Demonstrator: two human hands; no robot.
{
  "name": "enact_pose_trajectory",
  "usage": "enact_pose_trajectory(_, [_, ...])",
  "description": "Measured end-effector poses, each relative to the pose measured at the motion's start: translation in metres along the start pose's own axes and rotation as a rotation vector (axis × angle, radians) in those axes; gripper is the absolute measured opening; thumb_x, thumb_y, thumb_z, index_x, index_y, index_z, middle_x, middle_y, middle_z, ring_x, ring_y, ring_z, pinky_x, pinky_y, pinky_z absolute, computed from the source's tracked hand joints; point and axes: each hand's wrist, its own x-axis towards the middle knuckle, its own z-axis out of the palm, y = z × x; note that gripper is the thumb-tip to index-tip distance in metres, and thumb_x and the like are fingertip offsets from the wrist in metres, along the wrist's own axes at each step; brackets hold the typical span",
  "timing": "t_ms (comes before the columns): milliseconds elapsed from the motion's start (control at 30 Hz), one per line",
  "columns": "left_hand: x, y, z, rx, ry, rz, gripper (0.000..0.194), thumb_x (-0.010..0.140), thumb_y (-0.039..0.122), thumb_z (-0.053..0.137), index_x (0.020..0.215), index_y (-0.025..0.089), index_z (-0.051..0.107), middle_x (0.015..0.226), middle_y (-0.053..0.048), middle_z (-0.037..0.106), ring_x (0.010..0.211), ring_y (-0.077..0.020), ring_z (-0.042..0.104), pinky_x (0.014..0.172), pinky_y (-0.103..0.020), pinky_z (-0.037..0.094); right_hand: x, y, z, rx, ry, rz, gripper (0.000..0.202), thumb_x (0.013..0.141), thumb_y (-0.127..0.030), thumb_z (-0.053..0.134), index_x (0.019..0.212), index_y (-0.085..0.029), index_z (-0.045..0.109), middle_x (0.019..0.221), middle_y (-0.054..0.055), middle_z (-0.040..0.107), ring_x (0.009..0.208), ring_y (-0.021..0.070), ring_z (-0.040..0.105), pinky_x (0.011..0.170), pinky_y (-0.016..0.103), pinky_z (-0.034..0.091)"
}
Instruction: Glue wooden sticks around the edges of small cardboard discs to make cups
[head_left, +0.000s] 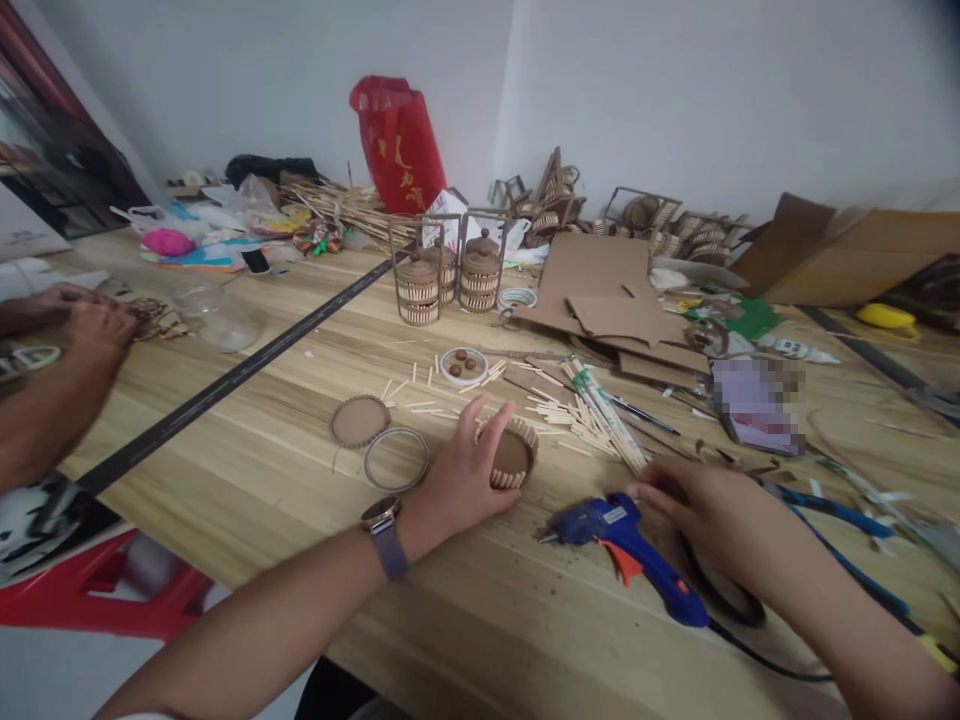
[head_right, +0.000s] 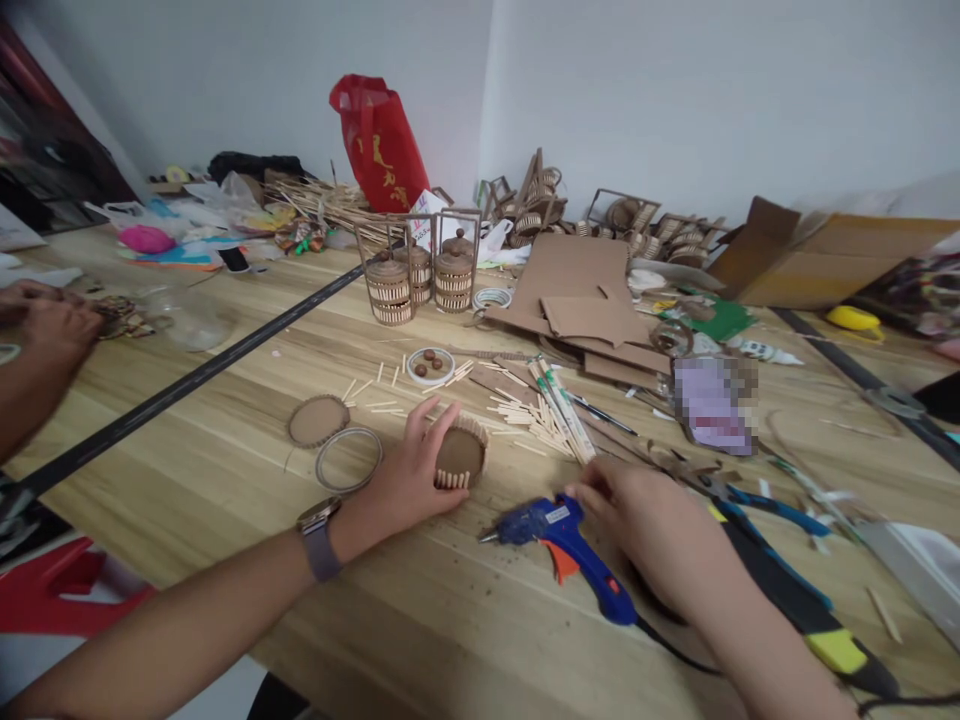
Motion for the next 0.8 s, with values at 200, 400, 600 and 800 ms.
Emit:
enact_pose_trajectory(200, [0.0,0.001,-0.002,-0.006,-0.006,-0.007,0.104,0.065,0.019,0.079,0.146,0.03,0.015,0.15,-0.015,0.013,0.135,-0.0354,0.034,0.1,-0.048,0.046,0.049,-0.035,0.013,-0.099,-0.054,-0.171,0.013,0.079,-0.012,0.049,0.086,-0.02,0.056,0.084,0.009,0.07,0.078,0.0215,0.063,0.065,0.027,0.04])
enact_pose_trajectory(400, [0.0,0.001,-0.003,-0.006,-0.012,0.002,0.103,0.066,0.02,0.078,0.147,0.03,0.014,0.15,-0.016,0.013,0.134,-0.0358,0.035,0.1,-0.049,0.045,0.079,-0.033,0.036,-0.086,-0.142,-0.134,0.018,0.07,-0.006,0.052,0.083,-0.019,0.054,0.07,0.004,0.066,0.064,0.0173,0.059,0.055,0.024,0.035])
enact_pose_trajectory(600, [0.0,0.0,-0.002,-0.001,-0.003,0.019,0.102,0.067,0.023,0.078,0.147,0.031,0.013,0.149,-0.016,0.014,0.134,-0.036,0.034,0.1,-0.05,0.045,0.069,-0.032,0.023,-0.036,-0.166,-0.141,0.016,0.078,-0.015,0.049,0.092,-0.019,0.056,0.071,0.003,0.065,0.062,0.0163,0.057,0.057,0.024,0.038])
enact_pose_trajectory(800, [0.0,0.0,-0.002,0.007,-0.008,0.0,0.102,0.066,0.021,0.078,0.146,0.032,0.014,0.15,-0.014,0.014,0.129,-0.0326,0.042,0.099,-0.048,0.047,0.045,-0.046,-0.015,0.243,-0.177,-0.273,0.017,0.086,-0.031,0.045,0.082,-0.022,0.058,0.067,0.0,0.06,0.06,0.0156,0.053,0.057,0.025,0.04])
